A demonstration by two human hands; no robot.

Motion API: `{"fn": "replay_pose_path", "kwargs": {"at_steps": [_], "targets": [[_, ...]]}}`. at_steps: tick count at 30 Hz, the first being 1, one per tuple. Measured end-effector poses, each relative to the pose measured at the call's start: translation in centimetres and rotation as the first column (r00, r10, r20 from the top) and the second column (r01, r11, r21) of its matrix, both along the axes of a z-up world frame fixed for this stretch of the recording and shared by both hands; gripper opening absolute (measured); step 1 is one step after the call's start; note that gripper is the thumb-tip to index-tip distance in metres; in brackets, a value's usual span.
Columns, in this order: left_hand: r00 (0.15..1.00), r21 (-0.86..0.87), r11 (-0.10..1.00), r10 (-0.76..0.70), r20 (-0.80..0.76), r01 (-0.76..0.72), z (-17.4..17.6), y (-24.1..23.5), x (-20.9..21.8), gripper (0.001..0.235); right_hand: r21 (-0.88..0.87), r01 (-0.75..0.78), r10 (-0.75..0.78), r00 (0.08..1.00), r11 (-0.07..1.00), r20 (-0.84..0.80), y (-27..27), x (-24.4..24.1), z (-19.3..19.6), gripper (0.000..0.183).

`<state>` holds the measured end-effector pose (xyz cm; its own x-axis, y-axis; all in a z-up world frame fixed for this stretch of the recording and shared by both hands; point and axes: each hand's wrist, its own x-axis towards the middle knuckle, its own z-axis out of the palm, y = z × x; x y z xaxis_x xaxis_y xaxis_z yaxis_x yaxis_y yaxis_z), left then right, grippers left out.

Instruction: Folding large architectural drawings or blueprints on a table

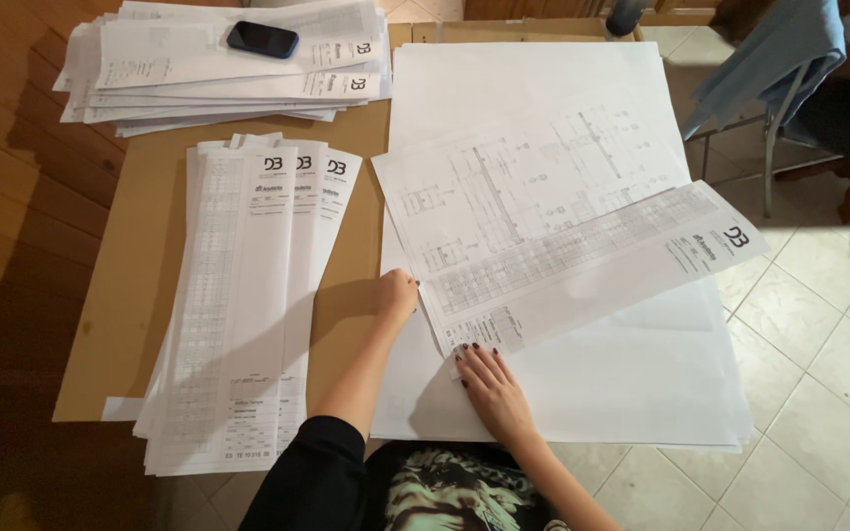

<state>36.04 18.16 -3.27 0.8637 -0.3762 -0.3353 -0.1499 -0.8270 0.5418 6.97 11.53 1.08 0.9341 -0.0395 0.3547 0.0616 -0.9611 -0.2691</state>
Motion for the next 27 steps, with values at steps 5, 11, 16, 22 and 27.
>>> {"fn": "replay_pose_path", "kwargs": {"at_steps": [5, 11, 16, 22, 27], "targets": [[0.997, 0.001, 1.0, 0.013, 0.072, -0.013, -1.9, -0.3, 0.2, 0.037, -0.005, 0.01, -0.01, 1.0, 1.0, -0.017, 0.0, 0.0, -0.2, 0.039], [0.997, 0.053, 0.997, 0.044, 0.059, -0.047, -3.3, -0.9, 0.8, 0.015, 0.007, 0.007, -0.007, 1.0, 1.0, 0.001, 0.0, 0.0, -0.1, 0.037], [0.996, 0.111, 0.993, 0.038, 0.085, -0.048, -2.8, -1.1, 0.4, 0.017, -0.001, 0.012, -0.012, 1.0, 1.0, 0.012, 0.0, 0.0, 0.0, 0.038], [0.994, 0.19, 0.981, 0.015, 0.111, -0.036, -3.2, -1.5, 0.4, 0.015, 0.02, 0.011, -0.011, 1.0, 1.0, -0.003, 0.0, 0.0, 0.2, 0.039], [0.996, 0.21, 0.977, 0.013, 0.084, -0.03, -2.6, -1.4, 0.5, 0.018, 0.029, 0.01, -0.009, 1.0, 1.0, -0.008, -0.1, 0.2, 0.2, 0.039]]}}
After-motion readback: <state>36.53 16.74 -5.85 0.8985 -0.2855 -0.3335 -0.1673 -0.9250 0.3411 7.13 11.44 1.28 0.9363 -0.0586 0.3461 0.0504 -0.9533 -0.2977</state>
